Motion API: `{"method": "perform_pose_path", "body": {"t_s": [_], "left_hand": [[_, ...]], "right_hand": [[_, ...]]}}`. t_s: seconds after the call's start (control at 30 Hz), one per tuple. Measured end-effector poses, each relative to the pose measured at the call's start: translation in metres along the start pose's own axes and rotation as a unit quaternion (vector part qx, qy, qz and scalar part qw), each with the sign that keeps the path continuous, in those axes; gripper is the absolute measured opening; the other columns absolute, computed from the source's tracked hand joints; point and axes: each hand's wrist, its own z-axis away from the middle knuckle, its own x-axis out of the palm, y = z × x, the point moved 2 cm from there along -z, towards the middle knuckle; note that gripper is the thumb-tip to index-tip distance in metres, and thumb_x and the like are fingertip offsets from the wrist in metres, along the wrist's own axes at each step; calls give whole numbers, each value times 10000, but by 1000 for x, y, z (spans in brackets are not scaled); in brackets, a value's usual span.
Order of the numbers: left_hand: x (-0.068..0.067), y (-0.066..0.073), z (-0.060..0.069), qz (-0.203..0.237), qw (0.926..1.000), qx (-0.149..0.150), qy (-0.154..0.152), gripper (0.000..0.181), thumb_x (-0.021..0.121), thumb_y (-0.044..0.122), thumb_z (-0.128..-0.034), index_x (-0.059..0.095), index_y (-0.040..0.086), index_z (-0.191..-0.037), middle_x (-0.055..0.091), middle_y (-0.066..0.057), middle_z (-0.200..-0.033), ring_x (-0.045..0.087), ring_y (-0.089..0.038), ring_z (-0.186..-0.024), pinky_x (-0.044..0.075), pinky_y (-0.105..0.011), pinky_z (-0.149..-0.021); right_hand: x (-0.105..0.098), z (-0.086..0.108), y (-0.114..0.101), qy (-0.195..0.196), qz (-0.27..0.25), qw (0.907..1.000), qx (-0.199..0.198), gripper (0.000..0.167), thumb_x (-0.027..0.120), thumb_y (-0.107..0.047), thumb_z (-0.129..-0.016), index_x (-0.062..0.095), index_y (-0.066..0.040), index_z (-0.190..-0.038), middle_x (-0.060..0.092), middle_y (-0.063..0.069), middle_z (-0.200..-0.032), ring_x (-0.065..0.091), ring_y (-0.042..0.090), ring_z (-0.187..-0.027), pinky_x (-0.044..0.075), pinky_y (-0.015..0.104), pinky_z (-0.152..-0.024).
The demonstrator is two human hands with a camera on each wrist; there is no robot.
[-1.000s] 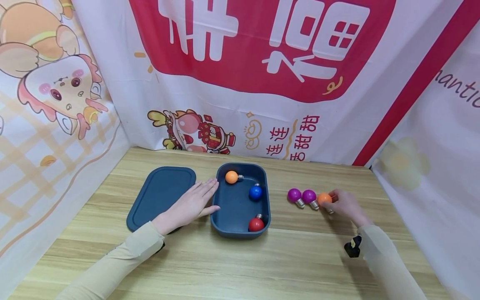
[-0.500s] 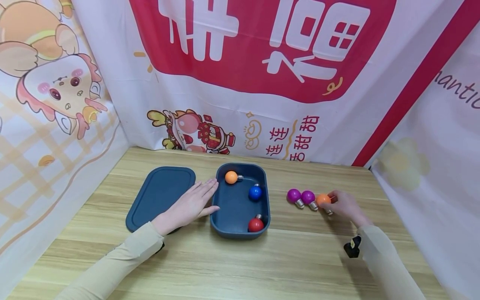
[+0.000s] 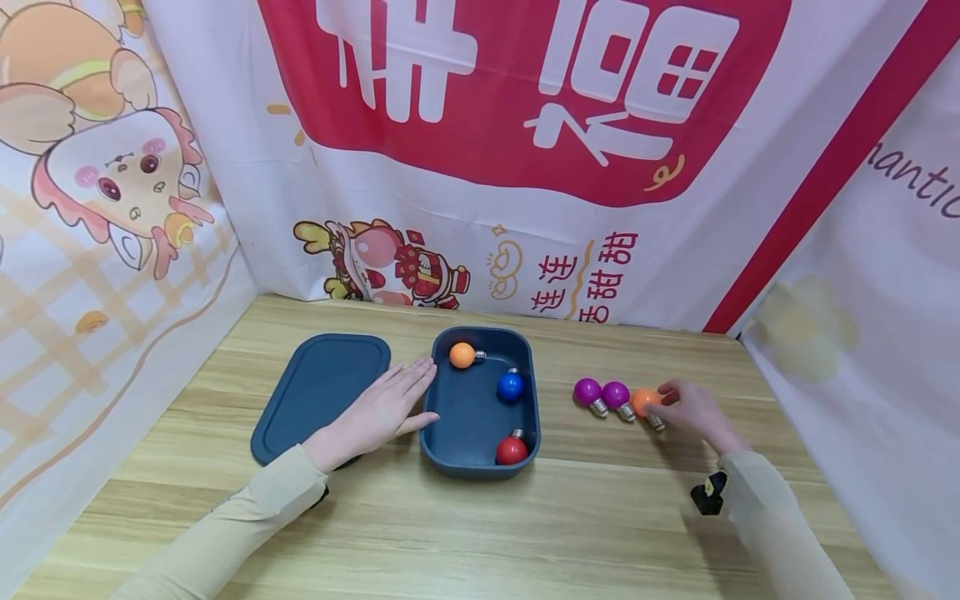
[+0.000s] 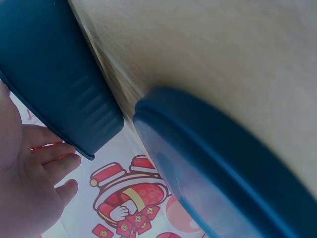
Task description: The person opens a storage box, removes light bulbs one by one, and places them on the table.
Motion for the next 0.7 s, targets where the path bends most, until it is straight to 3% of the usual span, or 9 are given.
{"method": "perform_pose_path", "body": {"t_s": [0.23, 0.53, 0.7], "left_hand": [[0, 0, 0, -24, 10000, 26, 39, 793, 398, 608, -1002, 324, 31, -1541, 329, -142, -1612, 317, -279, -1510, 259, -482, -1242], [-1, 1, 1, -42, 9999, 82, 109, 786, 412, 597, -1002, 340, 23, -1533, 345, -150, -1603, 334, -281, -1501, 278, -488, -1232], [-4, 2, 1, 4, 9997, 129, 217, 771, 440, 574, -1002, 363, 7, -1519, 363, -164, -1590, 348, -290, -1493, 285, -491, -1228]], "right_hand": [[-6, 5, -6, -94, -169, 9998, 26, 673, 636, -455, -943, 515, 95, -1311, 613, 329, -1225, 623, 437, -1067, 555, 518, -822], [-15, 5, -14, 370, -94, 9986, -370, 636, 672, -397, -934, 550, 120, -1284, 642, 328, -1182, 647, 456, -1055, 559, 540, -856], [-17, 5, -20, 423, -105, 9978, -500, 616, 676, -385, -933, 565, 115, -1274, 649, 322, -1178, 667, 445, -1040, 563, 539, -860]]}}
